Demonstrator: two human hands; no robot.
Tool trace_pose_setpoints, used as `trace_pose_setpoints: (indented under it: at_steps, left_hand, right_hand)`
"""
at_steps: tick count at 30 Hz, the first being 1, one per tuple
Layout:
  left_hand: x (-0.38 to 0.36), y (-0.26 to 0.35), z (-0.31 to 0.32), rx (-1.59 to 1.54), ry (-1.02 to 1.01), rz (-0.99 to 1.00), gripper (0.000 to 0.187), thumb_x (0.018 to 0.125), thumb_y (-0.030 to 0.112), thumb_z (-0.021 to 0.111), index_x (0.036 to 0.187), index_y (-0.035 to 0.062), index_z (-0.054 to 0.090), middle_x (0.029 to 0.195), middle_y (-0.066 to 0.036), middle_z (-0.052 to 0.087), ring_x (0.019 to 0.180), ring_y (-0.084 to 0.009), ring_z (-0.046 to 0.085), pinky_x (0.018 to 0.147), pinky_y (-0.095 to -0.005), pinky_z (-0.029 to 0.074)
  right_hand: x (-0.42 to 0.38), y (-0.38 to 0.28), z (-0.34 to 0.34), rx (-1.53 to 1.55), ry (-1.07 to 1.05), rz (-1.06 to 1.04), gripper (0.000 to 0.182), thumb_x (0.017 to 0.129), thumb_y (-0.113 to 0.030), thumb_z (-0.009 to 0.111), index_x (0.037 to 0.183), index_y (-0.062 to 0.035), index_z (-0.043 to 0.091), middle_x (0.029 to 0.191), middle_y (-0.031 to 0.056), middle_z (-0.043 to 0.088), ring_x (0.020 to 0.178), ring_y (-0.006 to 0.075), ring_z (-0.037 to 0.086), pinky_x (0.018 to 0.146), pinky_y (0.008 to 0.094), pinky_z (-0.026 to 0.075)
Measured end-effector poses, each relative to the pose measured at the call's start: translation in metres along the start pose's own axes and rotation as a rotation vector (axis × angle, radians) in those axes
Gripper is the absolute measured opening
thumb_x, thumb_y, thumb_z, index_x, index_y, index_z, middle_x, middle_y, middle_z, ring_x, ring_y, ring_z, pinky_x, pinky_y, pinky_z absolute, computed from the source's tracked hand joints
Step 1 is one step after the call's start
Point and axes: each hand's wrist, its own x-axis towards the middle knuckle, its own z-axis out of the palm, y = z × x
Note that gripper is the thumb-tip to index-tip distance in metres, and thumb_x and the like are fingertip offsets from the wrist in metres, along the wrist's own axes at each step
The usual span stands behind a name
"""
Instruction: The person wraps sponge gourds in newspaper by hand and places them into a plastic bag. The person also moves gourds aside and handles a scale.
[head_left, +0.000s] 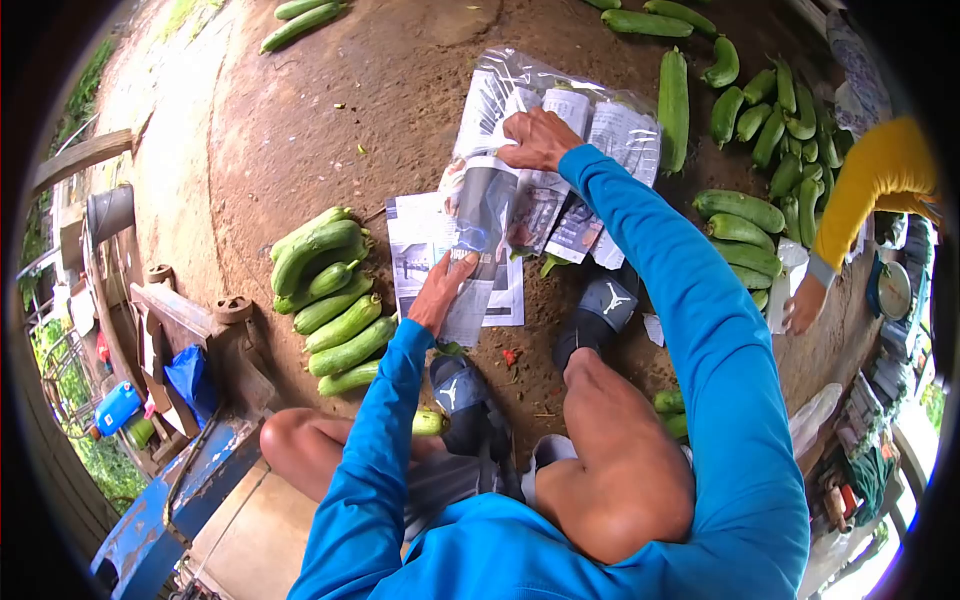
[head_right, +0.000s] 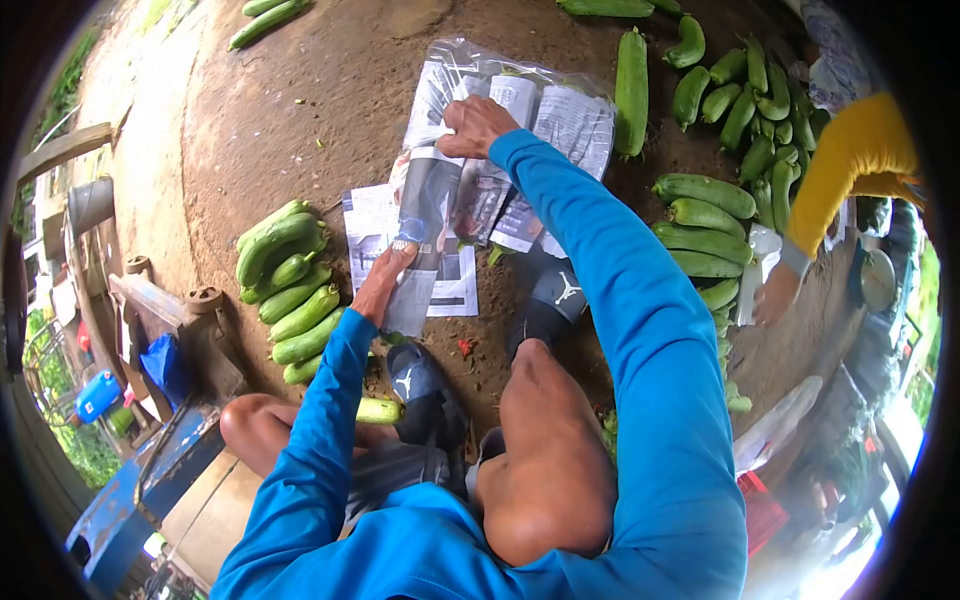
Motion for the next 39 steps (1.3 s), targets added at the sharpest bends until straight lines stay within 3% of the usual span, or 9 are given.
trace_pose_setpoints:
  at_steps: [6, 12, 18, 21, 22, 26, 30, 33, 39]
  left_hand:
    - [0.022, 0.022, 0.005, 0.119, 0.021, 0.054, 0.124, 0.083, 0.077, 0.061, 0.153, -0.0181, 0.024, 0.154, -0.037, 0.036, 0.145, -0.0398, 0.040, 0.118, -0.0408, 0.032]
    - [0.042, 0.042, 0.019, 0.330, 0.083, 0.221, 0.122, 0.083, 0.077, 0.061, 0.149, -0.0211, 0.029, 0.150, -0.039, 0.041, 0.139, -0.0399, 0.047, 0.115, -0.0400, 0.037]
    - [0.136, 0.053, 0.019, 0.292, 0.020, 0.497, 0.056, 0.101, 0.044, 0.052, 0.136, 0.0007, 0.055, 0.119, -0.021, 0.060, 0.103, -0.0335, 0.060, 0.091, -0.0378, 0.049]
    - [0.140, 0.080, 0.019, 0.257, -0.046, 0.570, 0.058, 0.099, 0.044, 0.055, 0.139, 0.0020, 0.054, 0.125, -0.017, 0.060, 0.109, -0.0275, 0.059, 0.095, -0.0345, 0.047]
    - [0.118, 0.108, 0.030, -0.042, 0.015, 0.157, 0.060, 0.093, 0.046, 0.064, 0.138, 0.0067, 0.058, 0.128, -0.012, 0.061, 0.116, -0.0222, 0.056, 0.099, -0.0314, 0.044]
    - [0.134, 0.106, 0.014, -0.162, -0.117, 0.061, 0.061, 0.087, 0.049, 0.071, 0.134, 0.0110, 0.062, 0.118, -0.007, 0.070, 0.099, -0.0195, 0.068, 0.091, -0.0325, 0.052]
    - [0.137, 0.116, 0.008, -0.140, -0.169, -0.030, 0.062, 0.086, 0.053, 0.070, 0.132, 0.0114, 0.062, 0.117, -0.007, 0.070, 0.096, -0.0208, 0.068, 0.089, -0.0322, 0.053]
    - [0.137, 0.129, 0.000, 0.481, -0.023, -0.101, 0.088, 0.084, 0.077, 0.059, 0.128, 0.0009, 0.064, 0.108, -0.015, 0.073, 0.096, -0.0295, 0.069, 0.090, -0.0429, 0.053]
    - [0.075, 0.099, 0.019, 0.832, 0.281, 0.290, 0.073, 0.095, 0.072, 0.048, 0.088, 0.0002, 0.057, 0.078, -0.028, 0.067, 0.078, -0.0462, 0.069, 0.073, -0.0549, 0.050]
  right_hand:
    - [-0.001, -0.002, -0.017, 0.077, 0.082, -0.103, 0.031, 0.068, -0.027, 0.061, 0.063, 0.0001, 0.046, 0.057, 0.0249, 0.048, 0.049, 0.0365, 0.045, 0.052, 0.0493, 0.040]
    - [-0.008, -0.016, -0.006, -0.023, 0.295, -0.224, 0.023, 0.065, -0.023, 0.060, 0.070, -0.0004, 0.057, 0.060, 0.0260, 0.059, 0.055, 0.0438, 0.060, 0.055, 0.0530, 0.051]
    - [-0.018, -0.030, -0.003, -0.024, 0.383, -0.293, 0.029, 0.068, -0.029, 0.065, 0.071, -0.0005, 0.058, 0.066, 0.0285, 0.061, 0.063, 0.0452, 0.065, 0.062, 0.0545, 0.053]
    - [-0.009, -0.016, -0.011, 0.053, 0.243, -0.170, 0.033, 0.070, -0.033, 0.065, 0.071, -0.0005, 0.059, 0.067, 0.0271, 0.061, 0.065, 0.0456, 0.064, 0.064, 0.0550, 0.052]
    - [-0.008, -0.014, -0.021, 0.086, 0.120, -0.148, 0.039, 0.074, -0.039, 0.066, 0.072, -0.0005, 0.063, 0.074, 0.0243, 0.065, 0.072, 0.0426, 0.066, 0.070, 0.0539, 0.052]
    - [0.019, 0.009, -0.023, 0.145, 0.151, -0.154, 0.051, 0.080, -0.054, 0.067, 0.086, -0.0031, 0.069, 0.102, 0.0212, 0.068, 0.094, 0.0373, 0.069, 0.089, 0.0515, 0.053]
    - [0.038, 0.034, 0.002, -0.131, 0.375, 0.086, 0.070, 0.081, -0.073, 0.063, 0.125, -0.0176, 0.063, 0.143, 0.0137, 0.053, 0.133, 0.0442, 0.050, 0.116, 0.0660, 0.031]
    - [0.042, 0.043, 0.004, -0.127, 0.262, 0.166, 0.071, 0.082, -0.075, 0.061, 0.137, -0.0294, 0.055, 0.151, 0.0105, 0.048, 0.142, 0.0556, 0.034, 0.115, 0.0788, 0.020]
    - [0.038, 0.048, 0.011, -0.082, 0.328, 0.152, 0.067, 0.084, -0.074, 0.060, 0.133, -0.0290, 0.057, 0.150, 0.0087, 0.050, 0.140, 0.0559, 0.037, 0.114, 0.0786, 0.023]
